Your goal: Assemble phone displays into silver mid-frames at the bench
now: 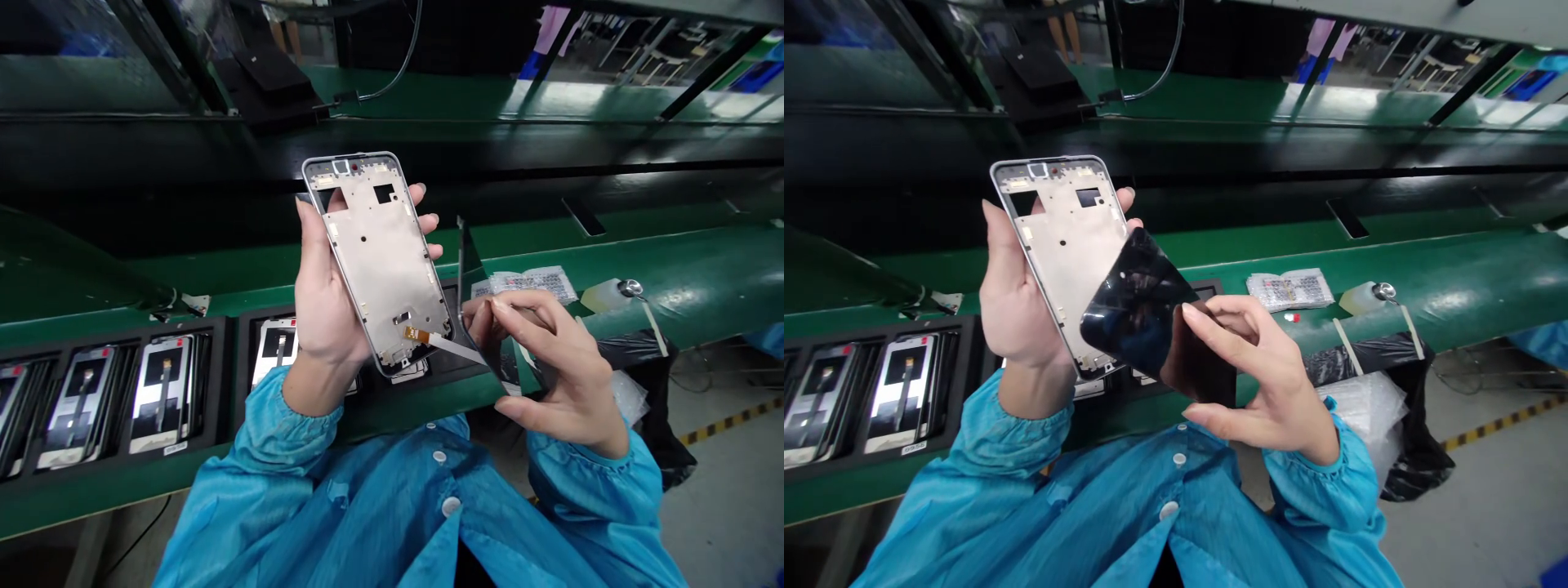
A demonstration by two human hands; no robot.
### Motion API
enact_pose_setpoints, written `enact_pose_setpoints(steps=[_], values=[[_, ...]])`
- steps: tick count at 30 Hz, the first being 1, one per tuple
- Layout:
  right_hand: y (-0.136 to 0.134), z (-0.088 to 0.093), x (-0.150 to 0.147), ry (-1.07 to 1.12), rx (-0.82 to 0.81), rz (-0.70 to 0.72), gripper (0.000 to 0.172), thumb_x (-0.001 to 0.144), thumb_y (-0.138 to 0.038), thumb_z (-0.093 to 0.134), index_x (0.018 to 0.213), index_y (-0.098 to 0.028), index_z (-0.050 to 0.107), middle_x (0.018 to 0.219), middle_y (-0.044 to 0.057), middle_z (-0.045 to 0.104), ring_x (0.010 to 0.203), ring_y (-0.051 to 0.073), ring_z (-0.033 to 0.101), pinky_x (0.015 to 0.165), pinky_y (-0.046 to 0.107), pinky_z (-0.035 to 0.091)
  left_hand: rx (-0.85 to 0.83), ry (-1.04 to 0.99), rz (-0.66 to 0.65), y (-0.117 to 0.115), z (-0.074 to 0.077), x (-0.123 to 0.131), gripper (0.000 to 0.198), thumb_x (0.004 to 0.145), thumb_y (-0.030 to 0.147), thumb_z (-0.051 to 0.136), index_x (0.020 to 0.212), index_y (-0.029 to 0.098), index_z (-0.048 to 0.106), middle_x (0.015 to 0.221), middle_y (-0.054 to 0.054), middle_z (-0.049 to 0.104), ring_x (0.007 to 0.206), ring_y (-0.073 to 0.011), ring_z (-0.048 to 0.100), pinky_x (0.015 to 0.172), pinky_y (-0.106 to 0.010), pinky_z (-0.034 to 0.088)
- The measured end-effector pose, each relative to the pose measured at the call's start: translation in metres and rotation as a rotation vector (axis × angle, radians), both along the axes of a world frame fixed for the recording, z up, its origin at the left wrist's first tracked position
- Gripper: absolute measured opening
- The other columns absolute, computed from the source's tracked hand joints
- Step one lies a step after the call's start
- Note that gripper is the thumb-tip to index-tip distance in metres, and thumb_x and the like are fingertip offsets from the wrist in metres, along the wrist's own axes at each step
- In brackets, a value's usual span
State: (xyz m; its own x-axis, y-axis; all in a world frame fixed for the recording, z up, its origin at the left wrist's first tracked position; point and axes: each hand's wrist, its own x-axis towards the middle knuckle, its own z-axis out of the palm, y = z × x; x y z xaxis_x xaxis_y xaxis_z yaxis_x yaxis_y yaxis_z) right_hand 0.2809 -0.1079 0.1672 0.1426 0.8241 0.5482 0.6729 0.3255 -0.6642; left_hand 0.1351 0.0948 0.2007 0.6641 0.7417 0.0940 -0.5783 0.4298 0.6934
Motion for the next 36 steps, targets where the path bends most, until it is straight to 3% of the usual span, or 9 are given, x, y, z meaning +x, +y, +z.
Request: enact_pose_setpoints(steps=[4, 8, 14, 17, 20, 23, 26, 31, 36], values=[[0.006, 0.002, -0.002, -0.116, 0.016, -0.036, 0.073, 0.108, -0.051, 0.082, 0.175, -0.035, 0.059, 0.144, 0.015, 0.067, 0.130, 0.037, 0.075, 0.106, 0.053, 0.071, -0.013, -0.091, 0.006, 0.001, -0.003, 0.003, 0.068, 0.124, 0.065, 0.010, 0.173, 0.029, 0.042, 0.126, -0.006, 0.083, 0.102, -0.0231, 0.087, 0.090, -0.036, 0.071], [0.008, 0.000, -0.001, -0.152, -0.011, -0.049, 0.071, 0.108, -0.047, 0.081, 0.174, -0.031, 0.061, 0.142, 0.016, 0.068, 0.131, 0.037, 0.074, 0.109, 0.052, 0.070, 0.055, -0.189, 0.004, 0.006, -0.009, 0.002, 0.057, 0.127, 0.051, 0.017, 0.180, 0.032, 0.028, 0.124, -0.005, 0.083, 0.105, -0.0217, 0.087, 0.095, -0.038, 0.072], [0.022, -0.011, -0.003, -0.086, 0.010, -0.045, 0.071, 0.110, -0.054, 0.079, 0.175, -0.033, 0.059, 0.144, 0.016, 0.068, 0.130, 0.034, 0.073, 0.110, 0.052, 0.070, 0.307, -0.183, -0.007, 0.015, -0.033, -0.002, 0.060, 0.112, 0.057, 0.075, 0.164, 0.035, 0.055, 0.142, -0.008, 0.080, 0.125, -0.0300, 0.083, 0.116, -0.051, 0.065], [0.038, -0.024, -0.011, 0.030, 0.059, -0.076, 0.076, 0.111, -0.062, 0.074, 0.179, -0.034, 0.053, 0.147, 0.016, 0.068, 0.126, 0.033, 0.075, 0.109, 0.053, 0.071, 0.480, -0.140, 0.025, 0.020, -0.045, -0.001, 0.055, 0.110, 0.057, 0.078, 0.159, 0.037, 0.063, 0.145, -0.009, 0.078, 0.132, -0.0323, 0.081, 0.108, -0.046, 0.068], [0.055, -0.038, -0.020, 0.144, 0.100, -0.104, 0.081, 0.112, -0.069, 0.070, 0.182, -0.034, 0.048, 0.145, 0.016, 0.068, 0.118, 0.029, 0.077, 0.108, 0.052, 0.072, 0.568, -0.051, 0.050, 0.027, -0.052, -0.002, 0.065, 0.100, 0.064, 0.088, 0.154, 0.035, 0.068, 0.142, -0.012, 0.077, 0.127, -0.0357, 0.082, 0.101, -0.044, 0.070], [0.068, -0.048, -0.025, 0.156, 0.127, -0.119, 0.082, 0.111, -0.071, 0.069, 0.180, -0.031, 0.051, 0.141, 0.016, 0.067, 0.116, 0.029, 0.078, 0.108, 0.053, 0.072, 0.661, 0.007, 0.051, 0.033, -0.055, -0.005, 0.067, 0.096, 0.065, 0.092, 0.150, 0.032, 0.071, 0.135, -0.012, 0.077, 0.100, -0.0255, 0.085, 0.079, -0.030, 0.071], [0.074, -0.052, -0.024, 0.108, 0.155, -0.126, 0.081, 0.107, -0.070, 0.077, 0.176, -0.031, 0.058, 0.138, 0.016, 0.068, 0.118, 0.030, 0.078, 0.109, 0.054, 0.072, 0.736, 0.054, 0.029, 0.037, -0.057, -0.010, 0.069, 0.097, 0.065, 0.091, 0.154, 0.035, 0.068, 0.147, -0.014, 0.074, 0.082, -0.0164, 0.081, 0.064, -0.023, 0.066], [0.076, -0.057, -0.020, 0.072, 0.165, -0.135, 0.084, 0.100, -0.075, 0.082, 0.169, -0.029, 0.066, 0.133, 0.015, 0.070, 0.119, 0.032, 0.078, 0.107, 0.052, 0.072, 0.769, 0.056, 0.010, 0.038, -0.061, -0.012, 0.068, 0.099, 0.062, 0.090, 0.157, 0.036, 0.065, 0.155, -0.016, 0.071, 0.109, -0.0282, 0.087, 0.090, -0.039, 0.077], [0.078, -0.063, -0.016, 0.096, 0.175, -0.095, 0.080, 0.099, -0.073, 0.084, 0.166, -0.029, 0.071, 0.134, 0.016, 0.071, 0.121, 0.032, 0.078, 0.108, 0.052, 0.072, 0.796, -0.043, 0.000, 0.039, -0.064, -0.008, 0.060, 0.103, 0.053, 0.089, 0.157, 0.039, 0.067, 0.146, -0.010, 0.075, 0.118, -0.0275, 0.087, 0.107, -0.045, 0.074]])
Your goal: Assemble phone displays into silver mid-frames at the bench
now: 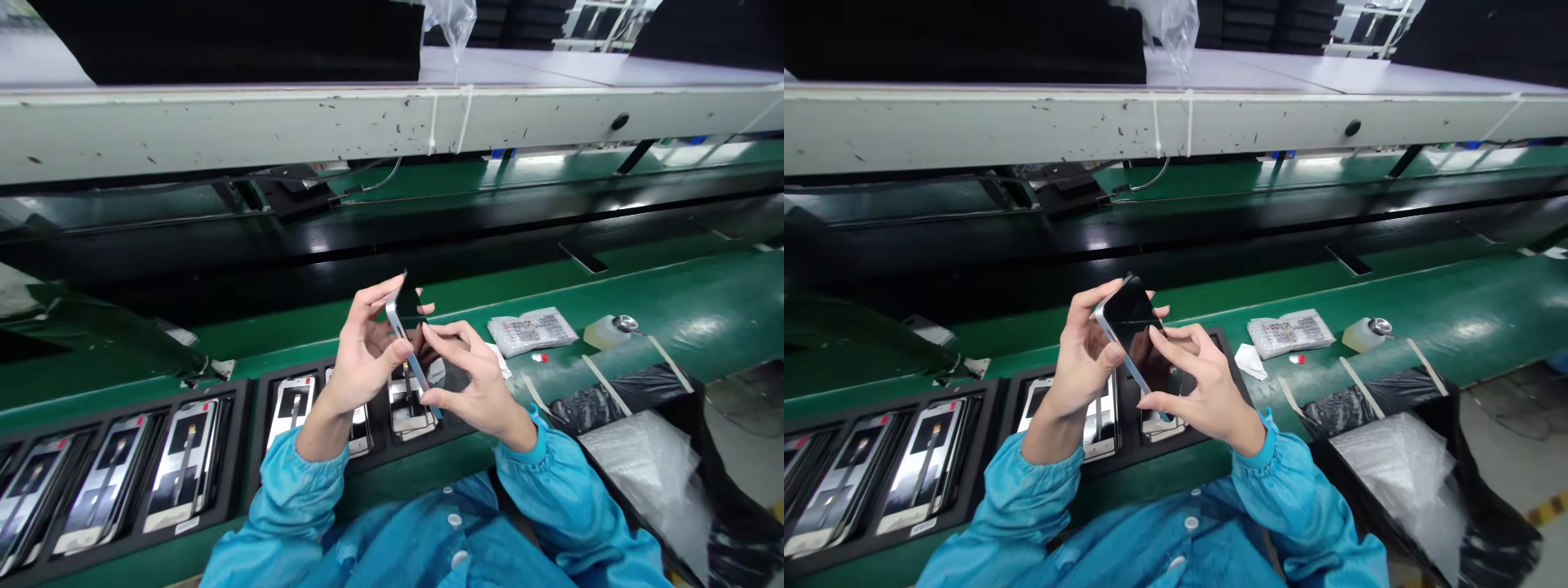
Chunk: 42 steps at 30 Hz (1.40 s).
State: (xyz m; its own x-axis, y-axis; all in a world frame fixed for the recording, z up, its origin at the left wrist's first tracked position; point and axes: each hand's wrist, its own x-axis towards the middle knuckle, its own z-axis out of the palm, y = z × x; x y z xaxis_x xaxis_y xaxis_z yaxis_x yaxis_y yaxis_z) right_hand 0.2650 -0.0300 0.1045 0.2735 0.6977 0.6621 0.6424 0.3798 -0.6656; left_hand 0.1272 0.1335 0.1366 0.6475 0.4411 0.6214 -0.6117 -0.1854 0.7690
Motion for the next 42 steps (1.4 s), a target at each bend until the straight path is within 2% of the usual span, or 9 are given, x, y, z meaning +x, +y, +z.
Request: enact_pose_setpoints(steps=[7, 12, 15, 19, 22, 26, 32, 37, 42], values=[[0.008, -0.019, -0.003, -0.099, -0.012, -0.073, 0.067, 0.104, -0.059, 0.086, 0.162, -0.029, 0.074, 0.141, 0.016, 0.061, 0.126, 0.032, 0.074, 0.110, 0.054, 0.071, -0.293, -0.010, -0.015, -0.026, 0.000, 0.012, 0.058, 0.109, 0.059, 0.079, 0.160, 0.035, 0.063, 0.155, -0.014, 0.076, 0.132, -0.0318, 0.083, 0.116, -0.051, 0.069], [0.008, -0.006, -0.009, 0.092, 0.058, -0.213, 0.072, 0.116, -0.069, 0.059, 0.176, -0.030, 0.056, 0.156, 0.019, 0.054, 0.109, 0.025, 0.073, 0.097, 0.049, 0.072, -0.489, 0.055, 0.061, -0.046, 0.002, 0.018, 0.061, 0.110, 0.081, 0.059, 0.133, 0.026, 0.075, 0.113, -0.009, 0.089, 0.106, -0.0273, 0.089, 0.099, -0.046, 0.074], [0.008, 0.015, -0.003, 0.392, -0.108, -0.066, 0.083, 0.115, -0.084, 0.044, 0.163, -0.021, 0.068, 0.114, 0.012, 0.072, 0.074, 0.018, 0.067, 0.062, 0.033, 0.064, -0.403, 0.166, 0.069, -0.051, 0.003, 0.017, 0.068, 0.109, 0.085, 0.055, 0.114, 0.024, 0.085, 0.106, -0.010, 0.090, 0.101, -0.0278, 0.088, 0.096, -0.044, 0.074], [0.007, 0.027, 0.002, 0.618, -0.320, 0.091, 0.085, 0.106, -0.096, 0.048, 0.097, -0.018, 0.082, 0.053, -0.005, 0.044, 0.043, 0.012, 0.039, 0.039, 0.025, 0.036, -0.292, 0.230, 0.126, -0.057, 0.001, 0.012, 0.067, 0.112, 0.080, 0.055, 0.106, 0.024, 0.090, 0.113, -0.010, 0.090, 0.108, -0.0287, 0.087, 0.103, -0.042, 0.069], [0.002, 0.029, -0.001, 0.677, -0.284, 0.114, 0.081, 0.101, -0.098, 0.056, 0.072, -0.023, 0.063, 0.048, -0.006, 0.042, 0.041, 0.011, 0.039, 0.040, 0.025, 0.034, -0.248, 0.264, 0.160, -0.063, -0.001, 0.006, 0.064, 0.115, 0.076, 0.053, 0.116, 0.025, 0.090, 0.121, -0.010, 0.090, 0.116, -0.0294, 0.086, 0.107, -0.042, 0.066], [-0.010, 0.039, -0.006, 0.605, -0.269, 0.129, 0.078, 0.105, -0.093, 0.056, 0.073, -0.023, 0.065, 0.051, -0.005, 0.046, 0.044, 0.012, 0.040, 0.042, 0.026, 0.032, -0.162, 0.231, 0.191, -0.070, -0.002, 0.001, 0.057, 0.120, 0.067, 0.049, 0.130, 0.028, 0.088, 0.129, -0.007, 0.089, 0.123, -0.0264, 0.084, 0.111, -0.039, 0.063], [-0.003, 0.033, -0.004, 0.504, -0.263, -0.018, 0.080, 0.094, -0.095, 0.071, 0.062, -0.022, 0.065, 0.059, 0.001, 0.056, 0.060, 0.017, 0.054, 0.056, 0.030, 0.049, -0.082, 0.236, 0.229, -0.074, -0.012, 0.005, 0.053, 0.116, 0.067, 0.059, 0.113, 0.024, 0.089, 0.119, -0.011, 0.090, 0.115, -0.0279, 0.084, 0.108, -0.041, 0.064], [-0.002, 0.001, -0.003, 0.515, -0.276, 0.004, 0.073, 0.102, -0.090, 0.065, 0.079, -0.022, 0.078, 0.059, 0.001, 0.060, 0.060, 0.022, 0.060, 0.064, 0.035, 0.060, -0.202, 0.288, 0.245, -0.074, -0.021, 0.003, 0.070, 0.103, 0.088, 0.064, 0.096, 0.021, 0.087, 0.107, -0.016, 0.089, 0.112, -0.0352, 0.085, 0.109, -0.049, 0.067], [-0.017, -0.014, -0.007, 0.284, -0.439, 0.209, 0.072, 0.110, -0.085, 0.054, 0.081, -0.022, 0.074, 0.068, 0.002, 0.065, 0.061, 0.020, 0.058, 0.061, 0.032, 0.057, -0.687, 0.074, 0.213, -0.053, -0.002, -0.012, 0.075, 0.101, 0.092, 0.063, 0.114, 0.019, 0.080, 0.102, -0.014, 0.088, 0.088, -0.0335, 0.089, 0.087, -0.051, 0.075]])
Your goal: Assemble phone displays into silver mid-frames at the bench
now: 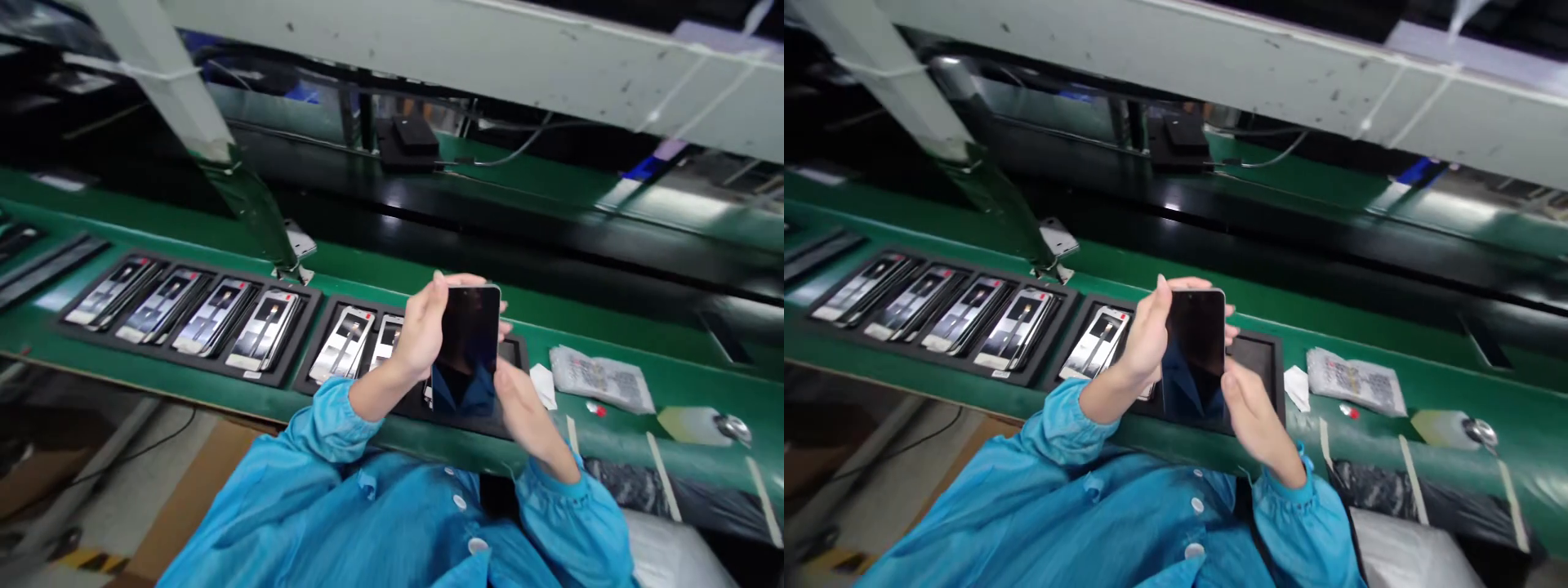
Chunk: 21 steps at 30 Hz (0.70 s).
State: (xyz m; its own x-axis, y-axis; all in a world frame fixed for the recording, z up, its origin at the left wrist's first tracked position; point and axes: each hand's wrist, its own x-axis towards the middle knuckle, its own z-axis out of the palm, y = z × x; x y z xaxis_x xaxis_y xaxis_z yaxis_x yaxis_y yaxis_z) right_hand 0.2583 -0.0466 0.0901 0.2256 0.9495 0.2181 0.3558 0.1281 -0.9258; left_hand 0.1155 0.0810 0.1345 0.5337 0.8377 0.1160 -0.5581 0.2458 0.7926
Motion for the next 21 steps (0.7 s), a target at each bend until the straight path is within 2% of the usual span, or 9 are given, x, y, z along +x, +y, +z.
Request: enact_pose_setpoints(steps=[3, 6, 8, 11, 15, 18, 21], values=[[-0.004, 0.002, -0.007, -0.067, -0.029, 0.159, 0.077, 0.115, -0.079, 0.049, 0.066, -0.023, 0.065, 0.060, 0.003, 0.063, 0.054, 0.018, 0.057, 0.059, 0.031, 0.056, -0.113, -0.105, 0.057, 0.013, 0.016, -0.011, 0.073, 0.100, 0.090, 0.067, 0.116, 0.019, 0.075, 0.105, -0.013, 0.088, 0.084, -0.0331, 0.089, 0.079, -0.048, 0.075], [0.001, 0.008, -0.011, -0.037, -0.080, 0.242, 0.081, 0.113, -0.083, 0.049, 0.064, -0.023, 0.068, 0.051, 0.003, 0.061, 0.045, 0.017, 0.057, 0.051, 0.029, 0.052, -0.115, -0.126, 0.103, 0.018, 0.026, -0.016, 0.070, 0.103, 0.087, 0.065, 0.115, 0.019, 0.075, 0.106, -0.012, 0.088, 0.086, -0.0320, 0.089, 0.080, -0.046, 0.076], [0.007, 0.010, -0.012, -0.016, -0.109, 0.223, 0.083, 0.109, -0.087, 0.055, 0.059, -0.022, 0.067, 0.043, 0.001, 0.055, 0.037, 0.015, 0.049, 0.043, 0.027, 0.043, -0.109, -0.144, 0.133, 0.018, 0.028, -0.016, 0.069, 0.104, 0.086, 0.065, 0.115, 0.019, 0.075, 0.104, -0.011, 0.088, 0.087, -0.0306, 0.089, 0.081, -0.044, 0.076], [0.016, 0.007, -0.015, 0.068, -0.122, 0.152, 0.090, 0.100, -0.097, 0.058, 0.048, -0.024, 0.054, 0.037, 0.001, 0.045, 0.033, 0.012, 0.041, 0.040, 0.027, 0.036, -0.107, -0.147, 0.188, 0.018, 0.028, -0.010, 0.068, 0.105, 0.086, 0.064, 0.114, 0.020, 0.075, 0.105, -0.010, 0.088, 0.090, -0.0292, 0.090, 0.083, -0.042, 0.076], [0.024, -0.001, -0.024, 0.199, -0.179, 0.086, 0.092, 0.085, -0.108, 0.063, 0.047, -0.025, 0.052, 0.038, 0.002, 0.046, 0.034, 0.013, 0.040, 0.037, 0.028, 0.032, -0.120, -0.151, 0.242, 0.024, 0.023, 0.004, 0.064, 0.110, 0.084, 0.057, 0.113, 0.022, 0.074, 0.110, -0.010, 0.088, 0.097, -0.0296, 0.090, 0.088, -0.042, 0.075], [0.028, -0.004, -0.027, 0.248, -0.203, 0.078, 0.095, 0.083, -0.109, 0.063, 0.041, -0.025, 0.046, 0.036, 0.001, 0.039, 0.034, 0.010, 0.034, 0.037, 0.028, 0.029, -0.111, -0.172, 0.243, 0.031, 0.018, 0.016, 0.060, 0.111, 0.080, 0.057, 0.115, 0.023, 0.074, 0.112, -0.009, 0.088, 0.100, -0.0293, 0.090, 0.091, -0.042, 0.075], [0.030, -0.005, -0.027, 0.324, -0.217, 0.077, 0.096, 0.082, -0.111, 0.062, 0.044, -0.023, 0.053, 0.040, 0.003, 0.047, 0.037, 0.011, 0.040, 0.038, 0.027, 0.031, -0.118, -0.168, 0.220, 0.037, 0.013, 0.027, 0.057, 0.110, 0.080, 0.060, 0.114, 0.024, 0.073, 0.113, -0.008, 0.088, 0.102, -0.0287, 0.089, 0.093, -0.043, 0.074]])
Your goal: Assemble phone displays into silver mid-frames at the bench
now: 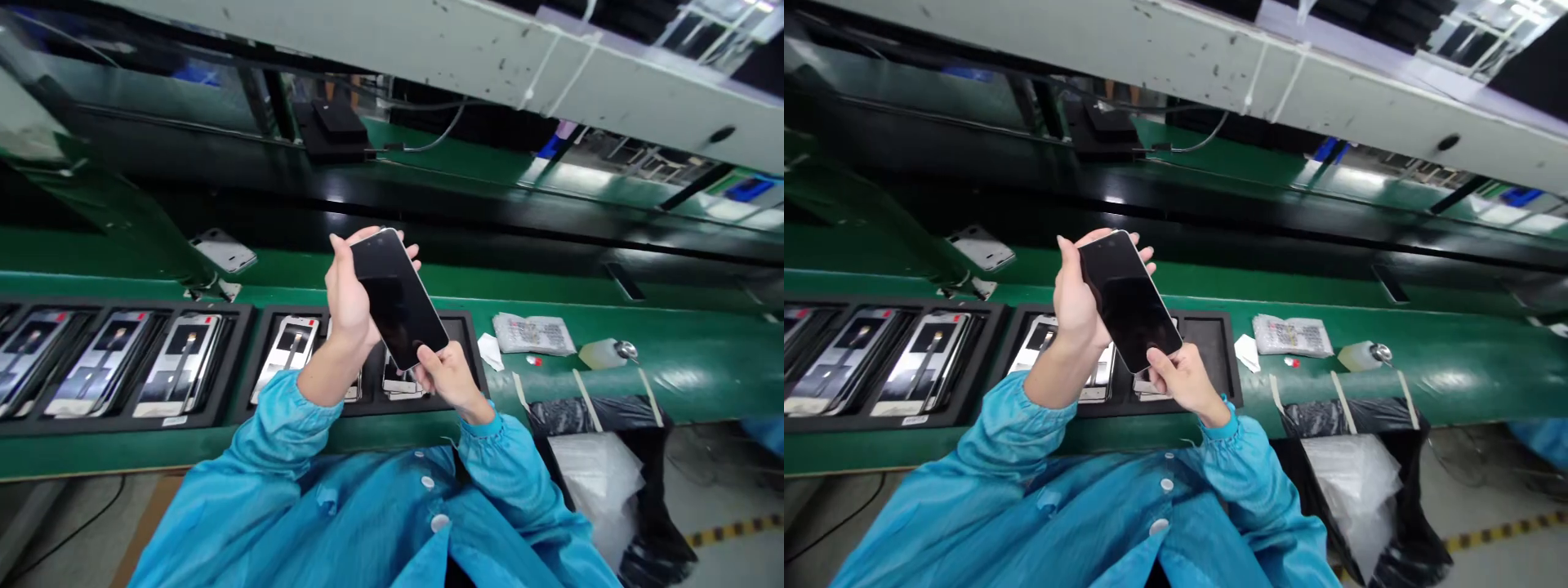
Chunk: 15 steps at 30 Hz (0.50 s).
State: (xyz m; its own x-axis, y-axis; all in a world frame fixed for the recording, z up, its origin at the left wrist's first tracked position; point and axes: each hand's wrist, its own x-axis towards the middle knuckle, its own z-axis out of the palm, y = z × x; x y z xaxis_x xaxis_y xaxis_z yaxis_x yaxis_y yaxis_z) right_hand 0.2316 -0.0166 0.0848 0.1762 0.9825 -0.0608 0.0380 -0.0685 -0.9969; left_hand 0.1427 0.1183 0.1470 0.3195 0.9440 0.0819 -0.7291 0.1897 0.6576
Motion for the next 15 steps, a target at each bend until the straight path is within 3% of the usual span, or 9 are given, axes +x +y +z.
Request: enact_pose_setpoints(steps=[3, 7, 9, 12, 13, 15], values=[[0.002, -0.003, 0.000, 0.119, -0.002, 0.029, 0.093, 0.078, -0.111, 0.067, 0.055, -0.020, 0.065, 0.047, 0.004, 0.056, 0.043, 0.013, 0.052, 0.041, 0.026, 0.040, 0.009, 0.002, 0.003, 0.005, -0.003, 0.012, 0.054, 0.113, 0.077, 0.059, 0.115, 0.025, 0.072, 0.112, -0.006, 0.088, 0.103, -0.0272, 0.089, 0.095, -0.043, 0.073], [0.015, -0.011, 0.009, 0.186, 0.014, -0.006, 0.082, 0.077, -0.099, 0.083, 0.065, -0.019, 0.069, 0.050, -0.001, 0.058, 0.040, 0.010, 0.049, 0.042, 0.024, 0.043, 0.094, 0.019, -0.008, 0.016, -0.011, 0.040, 0.054, 0.113, 0.077, 0.058, 0.112, 0.026, 0.076, 0.111, -0.002, 0.089, 0.105, -0.0255, 0.087, 0.098, -0.042, 0.070], [0.021, -0.017, 0.025, 0.156, 0.033, -0.047, 0.078, 0.082, -0.094, 0.083, 0.066, -0.019, 0.068, 0.052, -0.002, 0.059, 0.041, 0.009, 0.048, 0.043, 0.024, 0.043, 0.097, 0.031, -0.039, 0.026, -0.019, 0.064, 0.059, 0.111, 0.082, 0.056, 0.111, 0.027, 0.077, 0.111, -0.001, 0.089, 0.107, -0.0258, 0.086, 0.100, -0.043, 0.069], [0.017, -0.029, 0.062, 0.053, 0.068, -0.093, 0.076, 0.093, -0.091, 0.072, 0.078, -0.017, 0.074, 0.062, 0.000, 0.067, 0.051, 0.012, 0.059, 0.053, 0.027, 0.053, 0.035, 0.084, -0.151, 0.046, -0.036, 0.115, 0.067, 0.109, 0.090, 0.049, 0.113, 0.027, 0.075, 0.111, -0.004, 0.088, 0.107, -0.0254, 0.085, 0.100, -0.044, 0.069], [0.010, -0.033, 0.077, -0.030, 0.066, -0.153, 0.072, 0.096, -0.087, 0.072, 0.090, -0.016, 0.078, 0.069, 0.002, 0.071, 0.057, 0.014, 0.064, 0.060, 0.028, 0.057, 0.028, 0.115, -0.197, 0.054, -0.042, 0.134, 0.070, 0.111, 0.089, 0.044, 0.112, 0.027, 0.074, 0.108, -0.005, 0.087, 0.105, -0.0241, 0.085, 0.100, -0.042, 0.069], [-0.011, -0.042, 0.108, -0.297, -0.031, -0.410, 0.059, 0.099, -0.072, 0.081, 0.117, -0.015, 0.080, 0.090, 0.005, 0.080, 0.076, 0.017, 0.074, 0.080, 0.031, 0.064, 0.070, 0.180, -0.316, 0.070, -0.051, 0.171, 0.070, 0.117, 0.082, 0.034, 0.109, 0.025, 0.074, 0.105, -0.006, 0.085, 0.102, -0.0215, 0.083, 0.100, -0.040, 0.069]])
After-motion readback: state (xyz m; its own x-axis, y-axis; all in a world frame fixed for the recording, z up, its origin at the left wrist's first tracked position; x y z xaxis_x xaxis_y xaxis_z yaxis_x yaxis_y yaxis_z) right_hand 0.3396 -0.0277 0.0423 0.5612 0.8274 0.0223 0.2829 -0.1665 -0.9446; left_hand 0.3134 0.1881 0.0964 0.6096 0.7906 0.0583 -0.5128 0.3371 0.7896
